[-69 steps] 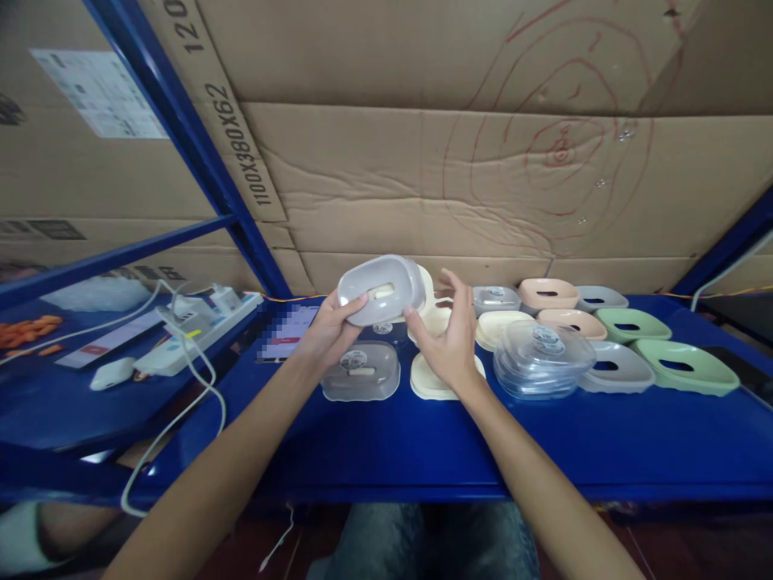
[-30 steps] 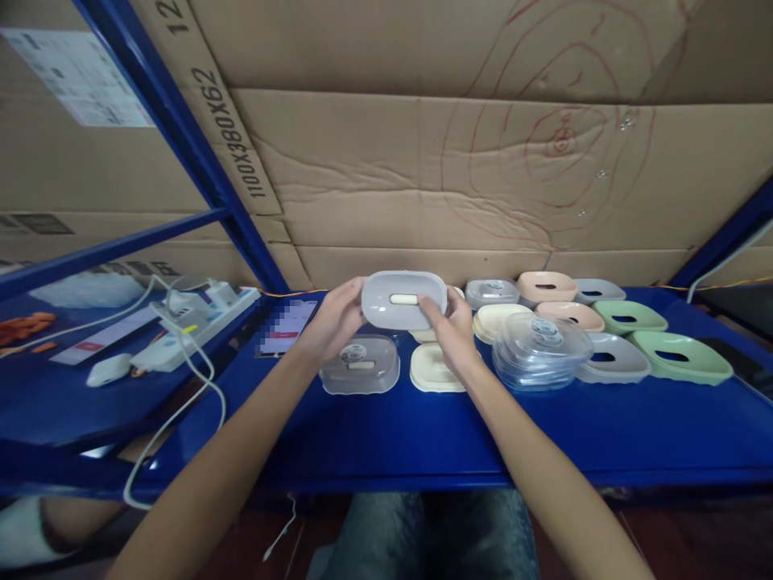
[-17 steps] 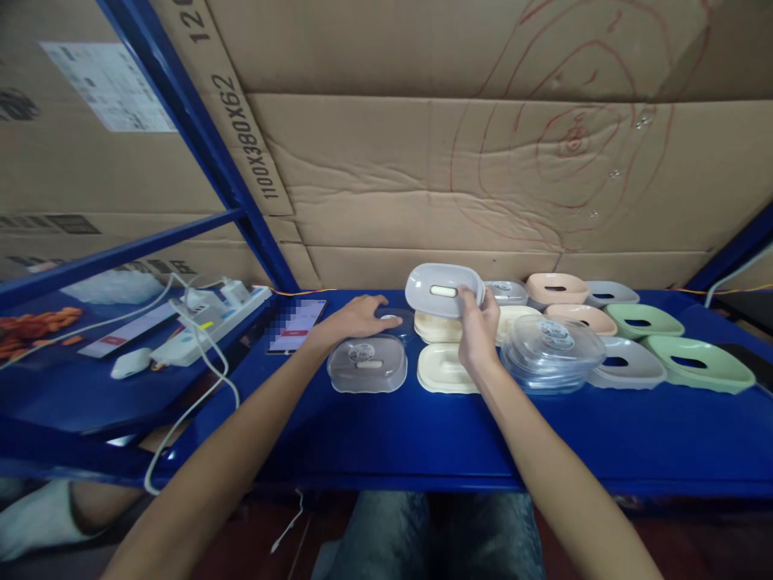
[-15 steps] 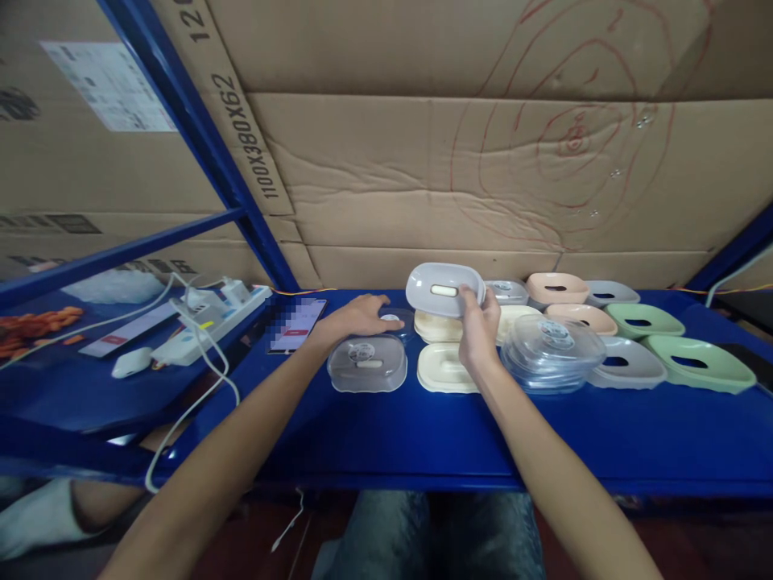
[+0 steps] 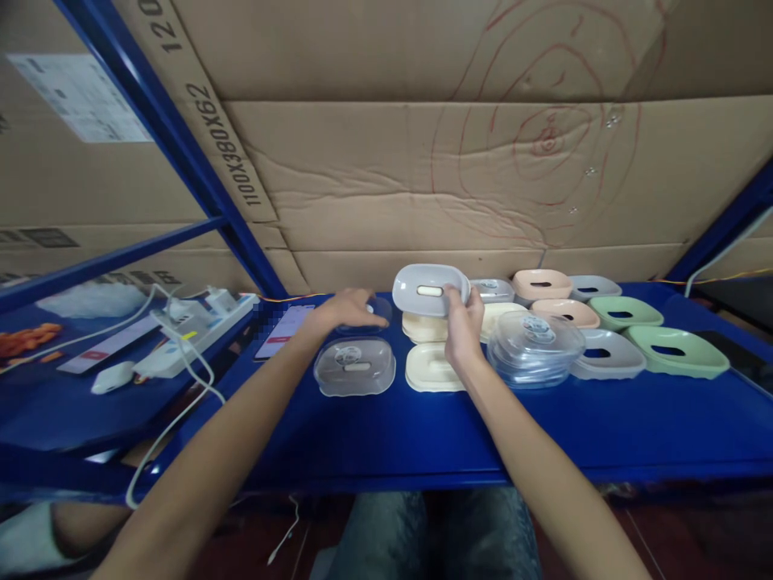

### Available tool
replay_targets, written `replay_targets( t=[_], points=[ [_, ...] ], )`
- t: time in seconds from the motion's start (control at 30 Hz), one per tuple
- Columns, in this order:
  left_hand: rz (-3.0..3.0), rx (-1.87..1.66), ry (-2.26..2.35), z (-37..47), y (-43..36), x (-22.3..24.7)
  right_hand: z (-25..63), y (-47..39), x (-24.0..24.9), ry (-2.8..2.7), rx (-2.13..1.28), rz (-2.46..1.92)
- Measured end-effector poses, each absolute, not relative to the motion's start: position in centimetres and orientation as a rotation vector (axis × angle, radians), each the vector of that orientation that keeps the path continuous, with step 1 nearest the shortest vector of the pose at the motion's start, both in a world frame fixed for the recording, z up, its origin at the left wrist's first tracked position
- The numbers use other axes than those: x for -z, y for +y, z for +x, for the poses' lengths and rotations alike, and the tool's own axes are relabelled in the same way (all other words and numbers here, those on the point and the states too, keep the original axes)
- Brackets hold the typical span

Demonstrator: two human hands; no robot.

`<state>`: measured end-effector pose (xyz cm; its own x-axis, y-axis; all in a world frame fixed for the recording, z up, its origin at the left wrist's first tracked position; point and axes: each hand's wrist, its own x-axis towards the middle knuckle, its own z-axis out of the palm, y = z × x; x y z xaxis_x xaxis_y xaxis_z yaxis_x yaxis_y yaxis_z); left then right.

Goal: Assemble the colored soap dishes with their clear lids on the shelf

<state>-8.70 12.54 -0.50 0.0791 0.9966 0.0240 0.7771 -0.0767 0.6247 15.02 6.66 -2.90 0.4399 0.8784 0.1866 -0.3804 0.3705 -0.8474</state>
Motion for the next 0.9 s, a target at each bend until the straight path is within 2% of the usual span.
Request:
replay_targets(
  t=[0.07,0.13,0.23,0.3,0.43,0.9],
  points=[
    [1.949,-0.772,1.784,-9.8,11.7,-1.0,15.0,6.6,2.8,-0.721,-0.916,-0.818],
    [2.006,-1.058,1.713,-10.1,10.2,-2.5,14.8,6.3,2.7,-0.73,-0.946,-0.804],
    [2.121,-1.373,1.389,-8.7,7.1,-3.9,14.3,5.6,2.4,-0.774,-0.988,-0.776],
    [2.173,-1.406,1.144,-7.1,5.0,-4.1,13.7,5.0,2.3,-0.817,-1.004,-0.757],
    [2.218,-1.399,0.967,-4.5,3.0,-2.7,13.0,4.1,2.3,-0.871,-1.036,-0.737],
    [2.413,-1.495,1.298,-3.2,2.2,-0.2,12.2,3.5,2.8,-0.939,-1.086,-0.694]
  ],
)
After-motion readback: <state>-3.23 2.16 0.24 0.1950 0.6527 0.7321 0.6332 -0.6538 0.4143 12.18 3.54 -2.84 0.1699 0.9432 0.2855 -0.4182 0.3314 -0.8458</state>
